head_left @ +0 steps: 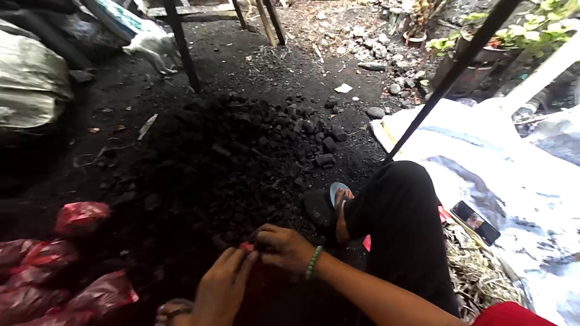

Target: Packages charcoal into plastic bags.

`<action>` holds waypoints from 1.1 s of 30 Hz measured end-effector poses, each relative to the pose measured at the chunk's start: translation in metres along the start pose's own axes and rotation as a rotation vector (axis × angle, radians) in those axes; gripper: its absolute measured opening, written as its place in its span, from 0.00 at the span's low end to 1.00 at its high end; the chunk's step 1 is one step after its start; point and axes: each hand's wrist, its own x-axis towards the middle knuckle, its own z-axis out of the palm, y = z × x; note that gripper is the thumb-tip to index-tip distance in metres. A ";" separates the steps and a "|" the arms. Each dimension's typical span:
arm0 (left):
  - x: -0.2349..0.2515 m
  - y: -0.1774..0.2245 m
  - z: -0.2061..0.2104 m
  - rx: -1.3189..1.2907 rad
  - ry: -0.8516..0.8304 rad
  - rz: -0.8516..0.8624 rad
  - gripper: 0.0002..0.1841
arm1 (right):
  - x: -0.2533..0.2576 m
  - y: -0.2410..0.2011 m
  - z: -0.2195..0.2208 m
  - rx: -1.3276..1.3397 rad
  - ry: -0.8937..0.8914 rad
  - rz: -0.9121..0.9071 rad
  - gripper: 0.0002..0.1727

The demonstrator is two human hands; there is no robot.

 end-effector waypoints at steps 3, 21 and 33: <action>0.005 0.000 -0.001 -0.804 -0.174 -0.520 0.15 | -0.006 0.004 0.000 -0.047 0.031 -0.074 0.09; 0.000 0.020 -0.021 -0.158 -0.159 -0.206 0.11 | 0.000 -0.023 -0.030 -0.543 0.193 -0.422 0.06; -0.013 0.038 -0.073 -1.038 0.120 -0.168 0.37 | -0.028 -0.046 -0.138 -0.521 0.085 -0.108 0.11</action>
